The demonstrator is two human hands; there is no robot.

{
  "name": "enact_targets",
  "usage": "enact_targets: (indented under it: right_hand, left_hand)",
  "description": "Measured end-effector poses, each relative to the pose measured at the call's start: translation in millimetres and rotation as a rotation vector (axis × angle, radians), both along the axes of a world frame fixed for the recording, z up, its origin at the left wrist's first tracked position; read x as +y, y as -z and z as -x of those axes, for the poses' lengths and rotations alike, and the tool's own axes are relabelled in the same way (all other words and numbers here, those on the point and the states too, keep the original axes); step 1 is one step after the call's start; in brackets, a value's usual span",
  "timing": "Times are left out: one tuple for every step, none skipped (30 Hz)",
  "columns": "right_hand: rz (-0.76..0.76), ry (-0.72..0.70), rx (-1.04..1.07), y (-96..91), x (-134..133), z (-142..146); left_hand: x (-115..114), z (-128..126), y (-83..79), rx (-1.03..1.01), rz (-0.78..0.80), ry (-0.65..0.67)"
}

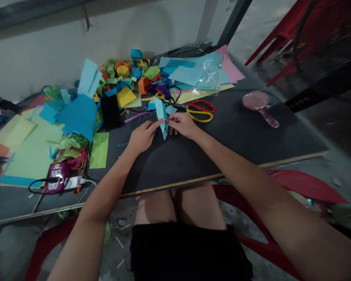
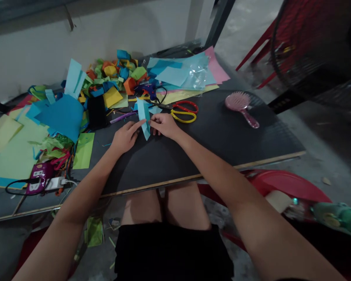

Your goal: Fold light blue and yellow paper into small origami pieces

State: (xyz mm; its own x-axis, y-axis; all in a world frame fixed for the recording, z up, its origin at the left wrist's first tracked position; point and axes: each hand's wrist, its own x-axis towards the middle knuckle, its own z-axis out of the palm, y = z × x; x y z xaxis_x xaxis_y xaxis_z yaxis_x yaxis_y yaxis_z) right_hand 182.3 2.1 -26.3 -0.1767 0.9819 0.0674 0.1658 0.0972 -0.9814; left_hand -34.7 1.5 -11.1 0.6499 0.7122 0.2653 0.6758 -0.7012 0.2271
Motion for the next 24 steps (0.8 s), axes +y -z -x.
enact_targets:
  right_hand:
    - [-0.002, -0.001, 0.0, -1.1, -0.5, 0.1]
    - [-0.005, 0.001, -0.005, -1.8, -0.8, 0.1]
    - [-0.009, 0.003, -0.014, -2.0, -1.0, 0.0]
    - [-0.013, 0.004, -0.027, -1.9, -1.0, -0.1]
    - [-0.018, 0.003, -0.041, -1.5, -1.0, -0.3]
    - [-0.02, -0.002, -0.054, -1.0, -0.9, -0.4]
    - [-0.021, -0.009, -0.067, -0.3, -0.8, -0.4]
    - [-0.019, -0.016, -0.078, 0.3, -0.8, -0.4]
    - [-0.017, -0.021, -0.091, 0.9, -0.8, -0.3]
    - [-0.017, -0.024, -0.107, 1.4, -0.9, -0.2]
    - [-0.018, -0.027, -0.128, 2.0, -1.0, -0.2]
    - [-0.02, -0.033, -0.151, 2.6, -1.1, -0.3]
    - [-0.022, -0.04, -0.172, 3.2, -1.2, -0.5]
    - [-0.025, -0.05, -0.19, 3.7, -1.2, -0.9]
    - [-0.034, -0.062, -0.207, 4.2, -1.3, -1.4]
    - [-0.048, -0.072, -0.225, 4.5, -1.3, -2.0]
    - [-0.068, -0.08, -0.244, 4.6, -1.4, -2.6]
    - [-0.09, -0.085, -0.263, 4.3, -1.6, -3.2]
    - [-0.11, -0.09, -0.282, 3.8, -1.8, -3.7]
    - [-0.125, -0.092, -0.297, 3.1, -2.0, -3.9]
    - [-0.132, -0.094, -0.308, 2.2, -2.3, -4.0]
    - [-0.135, -0.094, -0.313, 1.1, -2.6, -3.9]
    - [-0.135, -0.094, -0.315, -0.1, -3.0, -3.6]
    - [-0.134, -0.093, -0.316, -1.3, -3.4, -3.1]
  left_hand:
    - [0.7, -0.4, 0.6, 0.011, -0.016, -0.002]
    - [1.2, -0.8, 0.9, 0.01, -0.027, -0.01]
    - [1.3, -0.9, 1.1, 0.0, -0.031, -0.023]
    - [1.2, -1.0, 1.1, -0.012, -0.028, -0.034]
    - [0.9, -0.9, 0.9, -0.023, -0.017, -0.041]
    - [0.3, -0.8, 0.6, -0.031, -0.001, -0.044]
    - [-0.3, -0.8, 0.3, -0.036, 0.017, -0.045]
    - [-1.0, -0.7, 0.1, -0.04, 0.033, -0.044]
    - [-1.8, -0.8, -0.1, -0.042, 0.045, -0.043]
    - [-2.5, -1.0, -0.2, -0.043, 0.051, -0.04]
    - [-3.1, -1.2, -0.1, -0.041, 0.054, -0.038]
    - [-3.6, -1.5, 0.1, -0.035, 0.054, -0.035]
    - [-4.0, -1.8, 0.3, -0.025, 0.053, -0.031]
    - [-4.3, -2.1, 0.6, -0.014, 0.051, -0.027]
    - [-4.6, -2.3, 0.7, -0.004, 0.049, -0.025]
    - [-4.8, -2.4, 0.7, 0.003, 0.048, -0.024]
    - [-4.9, -2.4, 0.6, 0.006, 0.047, -0.025]
    - [-4.9, -2.2, 0.3, 0.005, 0.047, -0.027]
    - [-4.8, -2.0, -0.1, 0.001, 0.048, -0.031]
    - [-4.6, -1.6, -0.5, -0.005, 0.051, -0.034]
    - [-4.4, -1.3, -0.8, -0.013, 0.054, -0.036]
    - [-4.1, -0.8, -1.1, -0.022, 0.057, -0.038]
    - [-3.8, -0.4, -1.3, -0.032, 0.06, -0.04]
    - [-3.5, 0.1, -1.4, -0.041, 0.063, -0.041]
